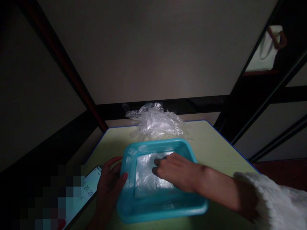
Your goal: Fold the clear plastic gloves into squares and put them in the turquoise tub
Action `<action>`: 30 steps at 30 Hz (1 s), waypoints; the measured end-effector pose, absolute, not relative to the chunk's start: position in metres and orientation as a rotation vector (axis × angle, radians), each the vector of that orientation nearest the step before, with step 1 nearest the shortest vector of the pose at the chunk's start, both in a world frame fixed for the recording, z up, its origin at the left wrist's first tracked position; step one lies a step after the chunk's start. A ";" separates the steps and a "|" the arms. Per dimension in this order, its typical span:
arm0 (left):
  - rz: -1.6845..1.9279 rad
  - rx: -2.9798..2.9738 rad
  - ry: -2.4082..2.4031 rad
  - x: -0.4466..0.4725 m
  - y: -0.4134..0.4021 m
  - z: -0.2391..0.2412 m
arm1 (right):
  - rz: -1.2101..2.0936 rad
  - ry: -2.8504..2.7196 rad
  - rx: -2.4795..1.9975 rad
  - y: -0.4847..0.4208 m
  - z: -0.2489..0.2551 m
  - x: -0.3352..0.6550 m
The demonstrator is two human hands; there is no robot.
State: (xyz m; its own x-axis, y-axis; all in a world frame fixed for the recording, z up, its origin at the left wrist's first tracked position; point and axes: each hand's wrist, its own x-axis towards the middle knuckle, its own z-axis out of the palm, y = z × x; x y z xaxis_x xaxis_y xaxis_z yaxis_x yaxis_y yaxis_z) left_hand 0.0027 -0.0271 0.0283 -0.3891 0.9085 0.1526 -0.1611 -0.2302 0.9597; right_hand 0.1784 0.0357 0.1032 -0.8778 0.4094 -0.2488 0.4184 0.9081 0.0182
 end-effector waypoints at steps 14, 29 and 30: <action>1.725 0.989 1.233 0.003 -0.027 0.028 | -0.371 2.492 0.703 0.038 0.095 0.183; 1.715 0.954 1.220 0.004 -0.026 0.031 | -0.449 2.555 0.722 0.041 0.086 0.189; 1.714 0.959 1.226 0.004 -0.026 0.031 | -0.470 2.553 0.714 0.042 0.087 0.190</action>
State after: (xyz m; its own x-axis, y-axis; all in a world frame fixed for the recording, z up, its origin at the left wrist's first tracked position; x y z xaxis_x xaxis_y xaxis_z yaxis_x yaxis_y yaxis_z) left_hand 0.0039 -0.0263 0.0309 -0.3897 0.9124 0.1251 -0.1762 -0.2071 0.9623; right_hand 0.1896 0.0418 0.0873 -0.7672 0.4020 -0.4998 0.5537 0.8085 -0.1997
